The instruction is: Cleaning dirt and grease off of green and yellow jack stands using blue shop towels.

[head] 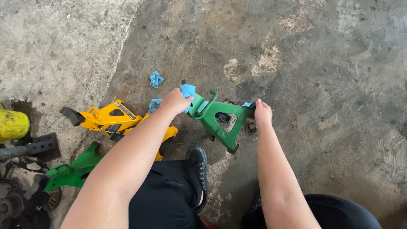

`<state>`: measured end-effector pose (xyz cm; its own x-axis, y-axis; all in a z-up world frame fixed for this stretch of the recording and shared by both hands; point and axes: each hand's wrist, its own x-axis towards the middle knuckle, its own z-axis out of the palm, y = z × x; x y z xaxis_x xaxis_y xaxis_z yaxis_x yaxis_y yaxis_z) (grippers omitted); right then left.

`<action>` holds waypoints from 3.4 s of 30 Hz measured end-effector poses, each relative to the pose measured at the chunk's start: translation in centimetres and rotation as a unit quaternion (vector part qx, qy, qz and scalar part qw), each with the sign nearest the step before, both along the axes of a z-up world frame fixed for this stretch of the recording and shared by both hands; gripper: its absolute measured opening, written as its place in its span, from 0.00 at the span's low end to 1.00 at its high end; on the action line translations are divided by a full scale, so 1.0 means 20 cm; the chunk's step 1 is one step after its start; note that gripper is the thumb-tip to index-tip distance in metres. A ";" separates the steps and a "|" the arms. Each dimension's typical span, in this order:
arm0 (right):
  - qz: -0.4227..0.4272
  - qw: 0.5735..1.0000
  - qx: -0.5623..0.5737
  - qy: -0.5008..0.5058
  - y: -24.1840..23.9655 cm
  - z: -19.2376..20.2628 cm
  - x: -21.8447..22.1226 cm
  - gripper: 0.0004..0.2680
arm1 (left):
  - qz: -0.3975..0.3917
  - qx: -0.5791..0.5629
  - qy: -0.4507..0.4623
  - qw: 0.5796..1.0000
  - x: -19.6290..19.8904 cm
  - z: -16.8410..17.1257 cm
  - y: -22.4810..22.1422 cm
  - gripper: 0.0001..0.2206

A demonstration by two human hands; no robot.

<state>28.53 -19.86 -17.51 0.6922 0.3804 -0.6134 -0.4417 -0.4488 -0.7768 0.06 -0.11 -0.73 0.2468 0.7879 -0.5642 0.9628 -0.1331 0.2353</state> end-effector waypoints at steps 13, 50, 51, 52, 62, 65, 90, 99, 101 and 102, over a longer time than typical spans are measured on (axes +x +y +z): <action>0.133 0.898 -0.113 -0.404 -0.23 0.11 -0.09 0.10 | 0.013 -0.018 -0.007 1.000 0.05 -0.03 0.02 0.30; -0.163 0.914 0.241 0.283 -0.67 -0.32 -0.14 0.16 | -0.047 -0.010 0.048 0.998 0.10 -0.01 0.00 0.31; -0.144 0.915 0.231 0.299 -0.70 -0.34 -0.15 0.14 | -0.057 -0.008 0.050 0.997 0.11 -0.02 0.00 0.31; -0.145 0.915 0.230 0.298 -0.73 -0.39 -0.19 0.14 | -0.057 -0.009 0.049 0.997 0.12 -0.02 0.00 0.31; -0.139 0.919 0.117 0.349 -0.82 -0.57 -0.69 0.11 | -0.187 -0.003 0.097 0.978 0.27 -0.17 0.04 0.27; -0.189 0.884 0.092 0.418 -0.78 -0.40 -0.67 0.12 | -0.179 -0.018 0.113 0.977 0.35 -0.12 -0.02 0.27; -0.086 0.991 0.101 -0.021 -0.85 -0.30 -0.85 0.08 | -0.195 -0.071 0.201 0.957 0.50 -0.34 0.01 0.15; -0.142 0.984 0.090 -0.053 -0.85 -0.26 -0.82 0.09 | -0.189 -0.067 0.157 0.967 0.42 -0.23 0.01 0.15; -0.211 0.971 0.111 0.008 -0.89 -0.41 -0.72 0.09 | -0.181 -0.065 0.156 0.969 0.42 -0.20 -0.01 0.15; -0.281 0.948 0.130 0.068 -0.92 -0.49 -0.68 0.10 | -0.176 -0.063 0.155 0.970 0.42 -0.20 -0.02 0.15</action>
<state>14.99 -38.25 -27.31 0.7520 0.1250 -0.6472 -0.6580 0.0862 -0.7480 8.43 -0.60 -4.65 0.2909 0.6052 -0.7410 0.8902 -0.4550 -0.0222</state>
